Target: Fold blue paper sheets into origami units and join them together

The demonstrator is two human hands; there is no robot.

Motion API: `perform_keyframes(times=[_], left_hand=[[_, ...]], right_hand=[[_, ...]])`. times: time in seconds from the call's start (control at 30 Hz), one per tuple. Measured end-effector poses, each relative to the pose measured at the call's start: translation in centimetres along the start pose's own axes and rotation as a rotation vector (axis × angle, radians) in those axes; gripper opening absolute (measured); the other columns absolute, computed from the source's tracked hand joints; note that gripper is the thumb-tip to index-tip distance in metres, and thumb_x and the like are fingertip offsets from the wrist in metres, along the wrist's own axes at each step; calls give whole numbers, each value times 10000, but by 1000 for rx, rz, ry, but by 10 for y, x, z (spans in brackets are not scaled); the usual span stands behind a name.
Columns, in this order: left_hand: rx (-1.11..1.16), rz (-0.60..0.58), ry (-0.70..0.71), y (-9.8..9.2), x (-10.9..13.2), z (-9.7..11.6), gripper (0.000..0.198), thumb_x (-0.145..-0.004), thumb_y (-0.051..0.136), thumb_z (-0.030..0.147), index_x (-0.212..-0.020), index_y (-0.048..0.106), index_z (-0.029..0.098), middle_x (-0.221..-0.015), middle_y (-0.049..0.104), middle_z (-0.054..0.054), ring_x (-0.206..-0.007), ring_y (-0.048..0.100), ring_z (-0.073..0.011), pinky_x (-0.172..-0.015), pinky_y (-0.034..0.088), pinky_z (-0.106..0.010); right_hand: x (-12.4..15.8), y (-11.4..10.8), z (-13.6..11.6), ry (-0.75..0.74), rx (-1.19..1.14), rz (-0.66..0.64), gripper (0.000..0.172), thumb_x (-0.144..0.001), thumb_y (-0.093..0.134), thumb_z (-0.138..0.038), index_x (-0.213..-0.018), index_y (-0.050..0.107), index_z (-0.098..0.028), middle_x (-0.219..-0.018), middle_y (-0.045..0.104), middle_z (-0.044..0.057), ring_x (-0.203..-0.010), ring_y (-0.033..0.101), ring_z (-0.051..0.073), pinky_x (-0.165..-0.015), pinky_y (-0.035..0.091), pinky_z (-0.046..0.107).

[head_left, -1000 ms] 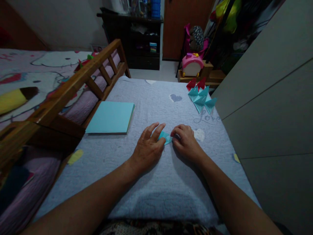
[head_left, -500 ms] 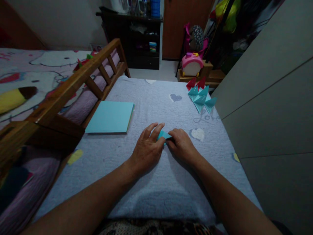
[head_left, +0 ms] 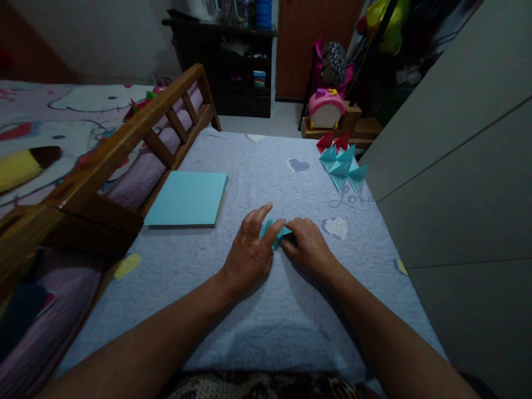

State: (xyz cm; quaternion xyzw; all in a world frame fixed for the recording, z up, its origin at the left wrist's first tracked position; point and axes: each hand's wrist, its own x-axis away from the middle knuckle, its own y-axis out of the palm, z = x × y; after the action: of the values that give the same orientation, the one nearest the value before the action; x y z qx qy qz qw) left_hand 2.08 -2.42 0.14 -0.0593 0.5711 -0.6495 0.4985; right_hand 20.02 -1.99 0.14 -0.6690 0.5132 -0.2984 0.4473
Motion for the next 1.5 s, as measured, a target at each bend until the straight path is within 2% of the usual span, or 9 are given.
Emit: perform_keyframes(times=[0.33, 0.5, 0.6, 0.7, 0.8, 1.0, 1.23, 1.37, 1.5], left_hand=[[138, -15, -46, 5, 3, 0, 889, -727, 484, -85, -1522, 315, 274, -1588, 236, -132, -1440, 288, -364, -1183, 324, -614], [449, -77, -88, -8, -2, -9, 861, -822, 632, 171, -1562, 211, 299, -1557, 321, -137, -1440, 317, -354, -1156, 340, -578], [711, -95, -262, -16, -5, -24, 763, -874, 528, 258, -1566, 209, 300, -1528, 428, -114, -1389, 413, -312, -1087, 398, -522], [789, -52, -400, -19, -8, -40, 666, -822, 449, 230, -1486, 407, 252, -1524, 478, -89, -1374, 424, -305, -1077, 387, -503], [800, -69, -465, -20, -10, -49, 657, -787, 411, 169, -1436, 492, 234, -1479, 525, -92, -1323, 482, -291, -1039, 434, -495], [543, -223, -274, -18, -14, -46, 440, -782, 534, 126, -1193, 651, 234, -1433, 553, -94, -1383, 420, -287, -1180, 302, -560], [748, -234, -281, -21, -16, -43, 125, -778, 600, 126, -868, 592, 212, -1104, 634, -67, -1064, 608, -225, -982, 471, -405], [828, -268, -256, -26, -16, -44, 139, -705, 589, 76, -764, 547, 195, -982, 612, -39, -945, 592, -190, -870, 464, -336], [919, -241, -332, -28, -14, -42, 151, -679, 601, 68, -730, 528, 190, -917, 584, -27, -867, 565, -172, -776, 453, -291]], right_hand=[[-2, -1, -1, 11, -34, -6, 108, -923, 577, -225, -928, 668, -166, -908, 664, 78, -835, 529, 219, -778, 346, 350], [-1, -3, -1, 10, -36, -12, 169, -952, 512, -182, -976, 679, -168, -916, 660, 78, -857, 533, 221, -794, 353, 344], [-1, -4, -1, 7, -47, -21, 171, -947, 520, -177, -975, 688, -179, -904, 652, 70, -863, 532, 219, -800, 354, 338], [-1, -5, -2, 0, -73, -24, 168, -946, 530, -182, -964, 697, -186, -889, 643, 65, -862, 532, 215, -803, 356, 334], [-1, -6, -2, -6, -90, -24, 169, -941, 539, -175, -975, 705, -182, -886, 642, 67, -861, 534, 216, -803, 360, 335], [2, -6, -1, -23, -114, -8, 200, -927, 552, -166, -1034, 717, -196, -891, 627, 63, -863, 524, 218, -802, 363, 339], [4, -7, -4, -80, -219, 53, 184, -924, 589, -202, -1055, 718, -203, -935, 618, 72, -907, 525, 230, -843, 390, 368], [6, -12, -6, -76, -345, 182, 228, -875, 620, -199, -1097, 673, -192, -1038, 583, 99, -1023, 522, 260, -932, 416, 412], [6, -17, -4, 16, -524, 260, 274, -814, 534, -146, -1066, 608, -223, -1059, 565, 84, -1044, 533, 252, -933, 446, 414]])
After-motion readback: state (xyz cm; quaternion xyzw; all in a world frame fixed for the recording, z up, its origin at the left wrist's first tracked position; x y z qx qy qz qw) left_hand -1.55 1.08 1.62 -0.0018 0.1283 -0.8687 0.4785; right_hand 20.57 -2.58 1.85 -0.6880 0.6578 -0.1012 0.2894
